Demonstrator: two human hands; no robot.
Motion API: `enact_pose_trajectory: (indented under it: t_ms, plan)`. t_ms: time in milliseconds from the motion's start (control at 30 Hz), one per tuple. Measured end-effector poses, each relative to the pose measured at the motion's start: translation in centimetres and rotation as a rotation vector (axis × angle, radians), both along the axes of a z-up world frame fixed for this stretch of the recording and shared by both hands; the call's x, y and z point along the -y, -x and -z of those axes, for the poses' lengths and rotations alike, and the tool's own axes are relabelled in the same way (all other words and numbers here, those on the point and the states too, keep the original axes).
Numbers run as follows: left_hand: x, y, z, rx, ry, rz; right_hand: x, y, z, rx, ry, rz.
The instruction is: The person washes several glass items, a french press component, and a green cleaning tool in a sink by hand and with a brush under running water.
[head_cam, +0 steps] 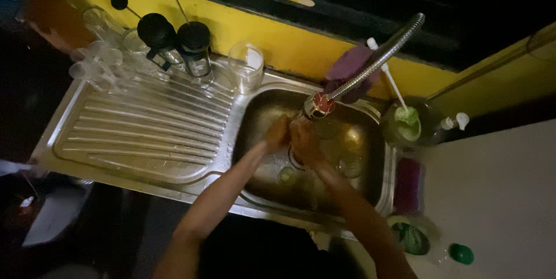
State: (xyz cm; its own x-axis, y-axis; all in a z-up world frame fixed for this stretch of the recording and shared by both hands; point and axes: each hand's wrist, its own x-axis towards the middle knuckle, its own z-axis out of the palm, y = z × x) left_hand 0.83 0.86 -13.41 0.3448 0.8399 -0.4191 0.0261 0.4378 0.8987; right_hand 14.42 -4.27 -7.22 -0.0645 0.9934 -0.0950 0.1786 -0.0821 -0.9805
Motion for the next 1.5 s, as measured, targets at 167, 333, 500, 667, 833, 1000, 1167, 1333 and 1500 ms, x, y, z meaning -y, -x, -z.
enact_pose_trajectory:
  t_ms: [167, 333, 500, 667, 833, 1000, 1167, 1333, 1500]
  plan:
    - [1.7, 0.0, 0.3, -0.005, -0.031, -0.042, 0.0, 0.1, 0.4, -0.019, 0.007, 0.02]
    - [0.8, 1.3, 1.1, 0.312, 0.223, -0.033, 1.0, 0.5, 0.9, -0.03, 0.018, 0.044]
    - [-1.0, 0.1, 2.1, 0.559, 0.44, -0.039, 0.4, 1.0, 0.6, -0.054, 0.003, 0.075]
    - [0.9, -1.2, 1.6, 0.776, 0.631, -0.047, 0.1, 0.9, 0.4, -0.072, -0.016, 0.108]
    - [2.1, -1.8, 3.0, 0.932, 0.655, -0.064, 0.3, 2.1, 0.3, -0.055, -0.025, 0.108]
    - [2.8, -0.8, 4.8, 0.988, 0.615, -0.038, 1.3, 2.6, 0.8, -0.061, -0.012, 0.151]
    - [2.4, 2.1, 5.0, 0.813, 0.544, -0.105, 0.9, 2.7, 0.5, -0.067, -0.023, 0.254]
    - [3.2, 4.5, 5.1, 0.525, 0.42, -0.139, 1.2, 3.7, 0.6, -0.053, -0.033, 0.288]
    - [4.4, 5.1, 2.7, 0.219, 0.168, -0.183, 1.8, 4.3, 0.4, -0.033, -0.035, 0.256]
